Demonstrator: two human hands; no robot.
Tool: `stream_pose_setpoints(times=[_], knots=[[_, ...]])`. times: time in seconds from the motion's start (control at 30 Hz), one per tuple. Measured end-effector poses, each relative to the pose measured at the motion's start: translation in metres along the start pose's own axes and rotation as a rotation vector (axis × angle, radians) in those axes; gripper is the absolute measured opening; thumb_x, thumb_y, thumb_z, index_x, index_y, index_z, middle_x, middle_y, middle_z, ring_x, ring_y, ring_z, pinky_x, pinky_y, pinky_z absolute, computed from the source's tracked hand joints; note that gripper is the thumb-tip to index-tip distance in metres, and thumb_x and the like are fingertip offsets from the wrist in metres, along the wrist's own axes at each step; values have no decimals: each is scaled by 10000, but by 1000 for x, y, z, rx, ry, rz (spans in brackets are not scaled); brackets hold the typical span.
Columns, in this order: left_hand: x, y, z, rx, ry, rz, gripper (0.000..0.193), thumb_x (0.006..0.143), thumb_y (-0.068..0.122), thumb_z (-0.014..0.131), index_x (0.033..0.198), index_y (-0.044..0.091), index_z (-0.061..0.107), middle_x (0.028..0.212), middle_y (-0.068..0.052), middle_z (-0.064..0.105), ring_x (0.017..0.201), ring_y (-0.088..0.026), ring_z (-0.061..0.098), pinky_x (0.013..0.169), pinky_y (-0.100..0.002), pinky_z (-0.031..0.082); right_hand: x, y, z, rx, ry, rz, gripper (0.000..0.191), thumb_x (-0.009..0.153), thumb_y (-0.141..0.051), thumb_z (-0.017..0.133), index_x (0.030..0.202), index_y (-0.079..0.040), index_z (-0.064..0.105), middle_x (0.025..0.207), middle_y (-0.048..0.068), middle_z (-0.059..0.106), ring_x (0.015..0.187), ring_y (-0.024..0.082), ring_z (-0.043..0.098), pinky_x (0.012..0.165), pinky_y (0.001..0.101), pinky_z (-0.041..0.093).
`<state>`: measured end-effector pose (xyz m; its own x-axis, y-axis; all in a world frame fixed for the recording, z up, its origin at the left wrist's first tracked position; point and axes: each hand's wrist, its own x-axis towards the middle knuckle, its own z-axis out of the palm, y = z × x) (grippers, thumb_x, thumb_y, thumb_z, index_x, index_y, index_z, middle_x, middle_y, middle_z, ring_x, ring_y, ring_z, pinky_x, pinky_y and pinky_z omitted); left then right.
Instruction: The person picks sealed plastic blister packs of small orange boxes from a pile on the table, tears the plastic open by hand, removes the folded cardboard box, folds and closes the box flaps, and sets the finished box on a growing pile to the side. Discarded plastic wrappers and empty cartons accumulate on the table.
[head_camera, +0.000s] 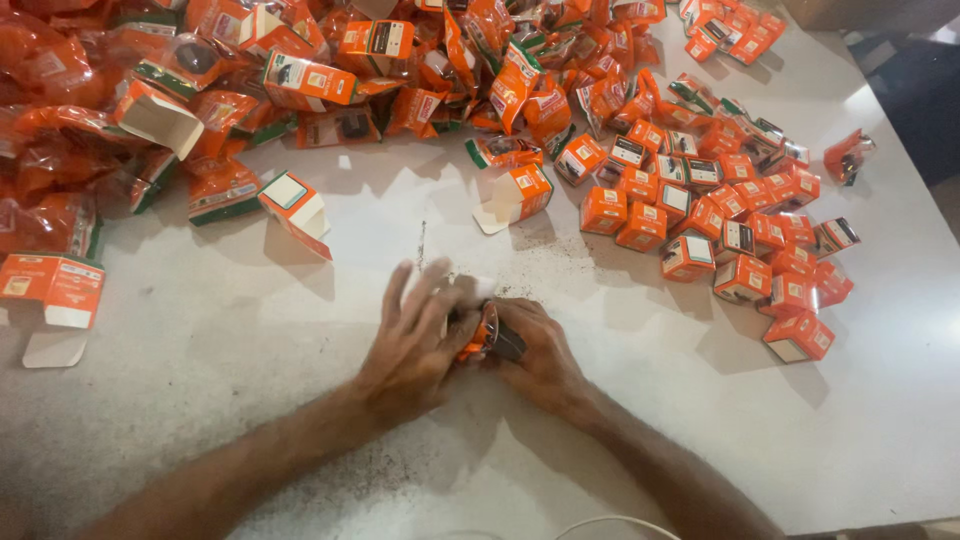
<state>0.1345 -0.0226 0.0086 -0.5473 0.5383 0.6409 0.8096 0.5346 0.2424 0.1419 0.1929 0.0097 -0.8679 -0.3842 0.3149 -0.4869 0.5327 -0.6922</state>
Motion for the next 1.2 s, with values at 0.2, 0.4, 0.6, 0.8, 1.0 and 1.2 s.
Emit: stream_pose_setpoints(times=[0.2, 0.4, 0.6, 0.8, 1.0, 1.2], knots=[[13, 9, 4, -96, 127, -200, 186, 870, 128, 712, 1039, 57, 681, 1414, -235, 458, 1470, -476, 226, 1156, -661, 250, 0, 0, 6, -15, 37, 32, 584, 689, -106, 875, 1231, -52, 665, 1212, 129, 712, 1167, 356, 641, 990, 435, 527], [13, 4, 12, -665, -22, -929, 657, 849, 114, 738, 1400, 70, 384, 1304, -131, 587, 853, -298, 695, 764, -379, 562, -4, 1, 11, -51, 92, -5, 649, 696, -100, 889, 1279, -63, 607, 1199, 140, 718, 1123, 355, 680, 941, 418, 561], [10, -11, 25, -725, 31, -753, 81, 916, 75, 659, 951, 9, 630, 850, -131, 677, 753, -168, 644, 673, -367, 553, -11, 1, 18, 28, 149, -18, 598, 831, -156, 881, 1276, -77, 489, 1178, 124, 740, 1073, 314, 744, 889, 391, 590], [5, -23, 25, -847, -169, -761, 133, 907, 115, 621, 984, 24, 564, 790, -101, 666, 734, -152, 649, 671, -351, 552, -9, -4, 11, -134, 92, -120, 621, 784, -102, 856, 1337, -22, 586, 1227, 179, 717, 1049, 350, 727, 877, 420, 587], [2, -42, 11, -1304, -329, -784, 124, 856, 71, 609, 959, 76, 539, 799, -38, 655, 700, -125, 641, 631, -299, 534, -6, -13, 5, -310, 64, -238, 615, 724, -70, 842, 1297, 11, 633, 1301, 203, 666, 1121, 384, 683, 916, 445, 567], [5, -47, 17, -1223, -325, -970, 107, 917, 94, 680, 871, 59, 590, 719, -38, 628, 599, -117, 592, 561, -316, 503, -5, -14, 6, -285, 49, -239, 585, 735, -87, 847, 1274, -8, 633, 1304, 184, 666, 1127, 382, 681, 919, 447, 562]])
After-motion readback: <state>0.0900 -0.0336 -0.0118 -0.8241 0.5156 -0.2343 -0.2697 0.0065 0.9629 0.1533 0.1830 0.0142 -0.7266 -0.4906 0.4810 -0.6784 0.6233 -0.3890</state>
